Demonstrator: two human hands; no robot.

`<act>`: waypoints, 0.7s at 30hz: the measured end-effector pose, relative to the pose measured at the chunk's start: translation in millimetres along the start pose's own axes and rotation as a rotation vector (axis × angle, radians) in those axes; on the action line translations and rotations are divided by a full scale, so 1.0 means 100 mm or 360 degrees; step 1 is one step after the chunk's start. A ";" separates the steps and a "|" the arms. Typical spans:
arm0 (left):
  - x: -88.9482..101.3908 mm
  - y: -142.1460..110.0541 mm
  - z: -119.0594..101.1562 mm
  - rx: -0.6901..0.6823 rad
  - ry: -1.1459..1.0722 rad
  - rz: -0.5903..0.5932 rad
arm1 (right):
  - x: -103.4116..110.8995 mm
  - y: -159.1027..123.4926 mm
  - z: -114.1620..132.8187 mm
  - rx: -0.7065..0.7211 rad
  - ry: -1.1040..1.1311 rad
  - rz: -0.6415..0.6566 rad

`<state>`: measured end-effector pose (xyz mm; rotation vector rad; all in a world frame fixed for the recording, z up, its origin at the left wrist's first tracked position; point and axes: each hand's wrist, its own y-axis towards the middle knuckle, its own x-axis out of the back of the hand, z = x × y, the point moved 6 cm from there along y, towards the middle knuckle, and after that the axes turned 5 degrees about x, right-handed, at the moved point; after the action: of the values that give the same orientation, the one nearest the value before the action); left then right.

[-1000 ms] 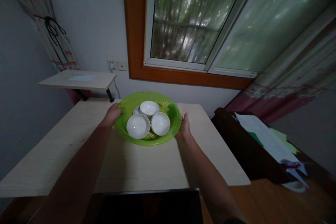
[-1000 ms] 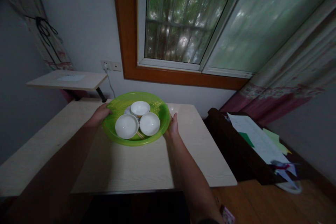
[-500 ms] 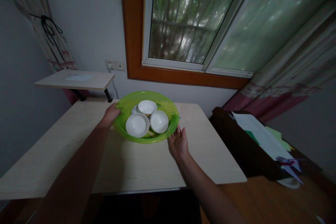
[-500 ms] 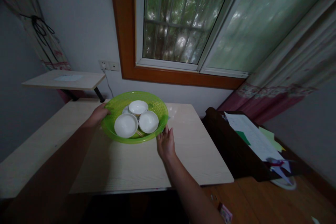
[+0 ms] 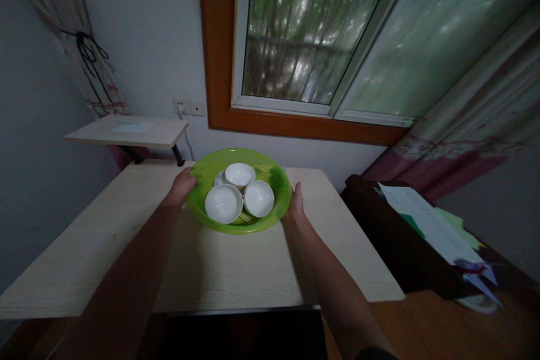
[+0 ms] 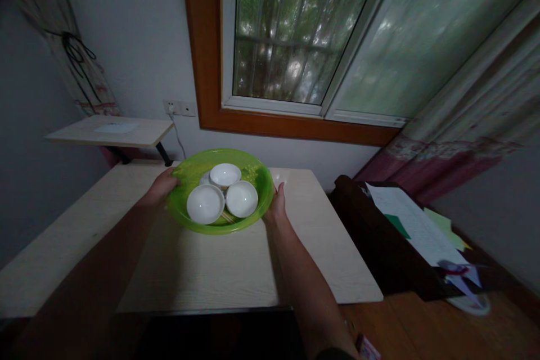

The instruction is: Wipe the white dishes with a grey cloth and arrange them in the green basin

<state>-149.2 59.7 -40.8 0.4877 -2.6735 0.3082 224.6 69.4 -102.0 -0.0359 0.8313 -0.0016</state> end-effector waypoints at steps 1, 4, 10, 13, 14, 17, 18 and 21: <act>0.00 -0.01 -0.01 0.0010 0.0009 -0.0019 | 0.01 -0.04 0.00 0.0021 0.0011 0.0001; 0.01 -0.03 -0.03 0.0025 0.0025 -0.0038 | 0.05 -0.22 0.01 0.0070 0.0055 0.0053; 0.00 -0.06 -0.05 -0.0015 0.0007 -0.0015 | 0.32 -0.51 -0.01 0.0097 0.0063 -0.0167; 0.00 -0.05 -0.06 -0.0018 0.0017 -0.0012 | 0.45 -0.55 -0.04 0.0012 -0.0016 -0.0327; 0.00 -0.05 -0.06 -0.0015 0.0023 -0.0012 | 0.47 -0.55 -0.05 -0.0035 -0.0043 -0.0355; 0.01 -0.06 -0.07 -0.0007 0.0026 -0.0013 | 0.45 -0.49 -0.04 -0.0121 -0.0092 -0.0382; 0.01 -0.06 -0.08 -0.0005 0.0022 -0.0017 | 0.41 -0.45 -0.02 -0.0110 -0.0094 -0.0361; 0.02 -0.08 -0.08 0.0004 0.0011 -0.0023 | 0.23 -0.36 0.08 -0.0024 -0.0068 -0.0261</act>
<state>-144.9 54.4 -32.1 0.5052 -2.6623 0.3084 246.3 33.2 -112.2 -0.1175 0.7837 -0.1487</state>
